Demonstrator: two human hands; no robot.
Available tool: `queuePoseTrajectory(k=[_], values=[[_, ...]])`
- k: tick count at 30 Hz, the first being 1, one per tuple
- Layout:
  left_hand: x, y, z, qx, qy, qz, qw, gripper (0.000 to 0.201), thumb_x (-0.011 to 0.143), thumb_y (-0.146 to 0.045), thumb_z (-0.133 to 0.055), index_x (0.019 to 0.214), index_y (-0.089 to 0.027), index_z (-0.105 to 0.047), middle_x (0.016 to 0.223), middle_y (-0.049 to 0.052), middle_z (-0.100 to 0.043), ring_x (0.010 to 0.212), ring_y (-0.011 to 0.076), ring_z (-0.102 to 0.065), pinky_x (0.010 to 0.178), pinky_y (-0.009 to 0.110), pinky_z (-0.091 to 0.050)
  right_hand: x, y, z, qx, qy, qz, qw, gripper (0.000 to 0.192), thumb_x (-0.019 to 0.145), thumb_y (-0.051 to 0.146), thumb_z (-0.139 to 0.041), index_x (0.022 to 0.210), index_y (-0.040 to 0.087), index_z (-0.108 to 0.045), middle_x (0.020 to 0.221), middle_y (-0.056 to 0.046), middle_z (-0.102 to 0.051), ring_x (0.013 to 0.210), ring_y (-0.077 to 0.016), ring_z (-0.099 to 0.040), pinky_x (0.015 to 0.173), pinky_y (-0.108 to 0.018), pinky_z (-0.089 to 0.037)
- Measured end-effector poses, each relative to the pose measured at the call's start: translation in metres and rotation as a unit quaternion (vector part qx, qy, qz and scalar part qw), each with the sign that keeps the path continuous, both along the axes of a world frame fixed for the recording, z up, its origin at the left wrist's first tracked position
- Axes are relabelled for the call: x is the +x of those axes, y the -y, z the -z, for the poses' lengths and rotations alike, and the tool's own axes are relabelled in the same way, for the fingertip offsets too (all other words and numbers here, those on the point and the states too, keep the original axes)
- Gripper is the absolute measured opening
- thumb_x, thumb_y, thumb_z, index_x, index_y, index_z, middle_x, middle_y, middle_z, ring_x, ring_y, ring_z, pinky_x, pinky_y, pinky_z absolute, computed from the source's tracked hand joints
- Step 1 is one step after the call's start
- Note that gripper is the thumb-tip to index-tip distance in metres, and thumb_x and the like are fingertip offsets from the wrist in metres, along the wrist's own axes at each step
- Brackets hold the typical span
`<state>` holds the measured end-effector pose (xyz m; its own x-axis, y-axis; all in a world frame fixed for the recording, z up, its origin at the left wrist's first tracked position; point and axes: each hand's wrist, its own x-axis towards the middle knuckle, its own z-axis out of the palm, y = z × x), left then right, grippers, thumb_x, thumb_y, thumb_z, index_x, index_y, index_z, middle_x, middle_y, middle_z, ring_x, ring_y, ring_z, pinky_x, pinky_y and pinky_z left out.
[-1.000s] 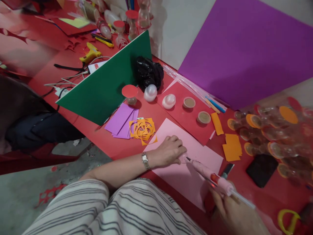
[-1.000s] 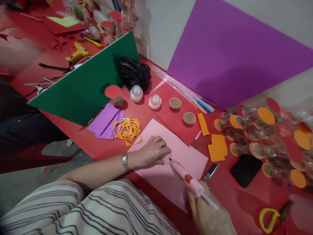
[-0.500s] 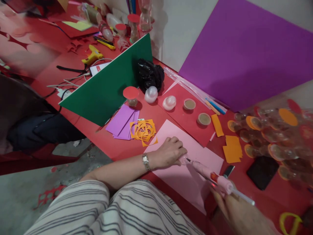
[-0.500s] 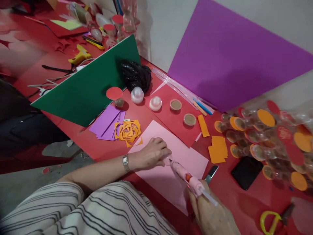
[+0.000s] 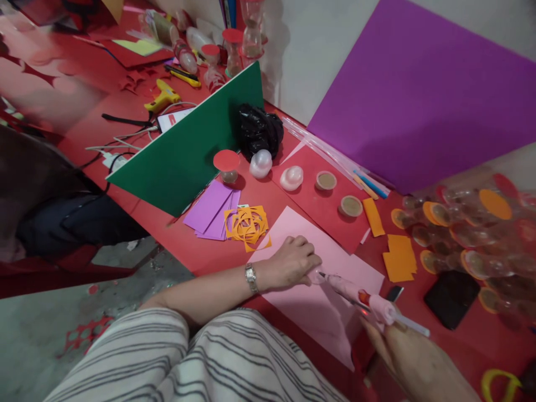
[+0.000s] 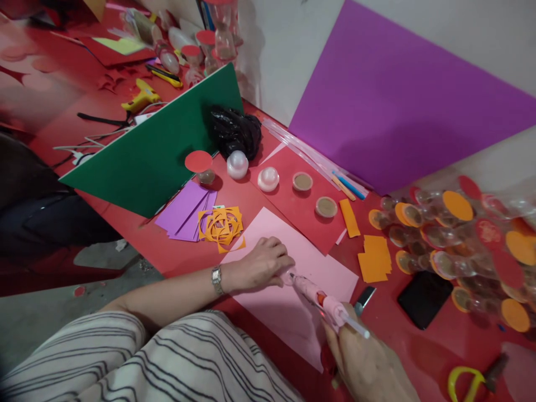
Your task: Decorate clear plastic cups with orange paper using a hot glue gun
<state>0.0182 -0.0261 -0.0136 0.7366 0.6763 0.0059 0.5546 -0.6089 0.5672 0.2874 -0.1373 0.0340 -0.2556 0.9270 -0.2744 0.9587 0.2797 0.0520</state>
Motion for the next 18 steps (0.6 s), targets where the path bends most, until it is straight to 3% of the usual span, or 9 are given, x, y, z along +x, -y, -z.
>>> queuePoseTrajectory(k=[6,9,14,18], values=[[0.0,0.0,0.0,0.005,0.0,0.0,1.0,0.046,0.08,-0.041,-0.083,0.115,-0.017,-0.066,0.108,0.009,-0.066,0.105,0.027,-0.05,0.084,0.037,-0.035,0.024,-0.025,-0.014,0.002,-0.056,-0.103,0.993,0.066,0.105,0.037,-0.009,0.097,0.021,-0.072,0.055,-0.007,-0.059,0.042,-0.016,-0.053,0.04,-0.027,-0.031],[0.0,0.0,-0.001,0.005,0.001,0.002,1.0,0.045,0.081,-0.041,-0.083,0.115,-0.017,-0.066,0.109,0.01,-0.066,0.104,0.0269,-0.05,0.084,0.037,-0.035,0.014,-0.033,-0.024,-0.017,-0.051,-0.129,0.99,0.064,0.106,0.042,-0.015,0.088,0.02,-0.072,0.049,-0.006,-0.056,0.037,-0.0151,-0.049,0.037,-0.028,-0.027],[0.0,0.0,-0.001,0.003,-0.002,0.003,1.0,0.043,0.082,-0.041,-0.082,0.113,-0.017,-0.066,0.11,0.01,-0.066,0.105,0.0268,-0.051,0.084,0.037,-0.035,-0.009,-0.025,-0.019,0.064,-0.03,-0.099,0.993,0.057,0.107,0.043,-0.023,0.079,0.021,-0.067,0.045,-0.003,-0.053,0.035,-0.0142,-0.049,0.037,-0.026,-0.027],[0.0,-0.001,-0.001,0.003,-0.009,0.007,1.0,0.043,0.083,-0.042,-0.081,0.114,-0.017,-0.065,0.111,0.01,-0.066,0.106,0.0274,-0.05,0.084,0.037,-0.034,-0.01,-0.02,-0.013,0.068,-0.037,-0.077,0.994,0.052,0.107,0.042,-0.027,0.084,0.02,-0.067,0.049,-0.003,-0.056,0.038,-0.0134,-0.052,0.039,-0.025,-0.03]])
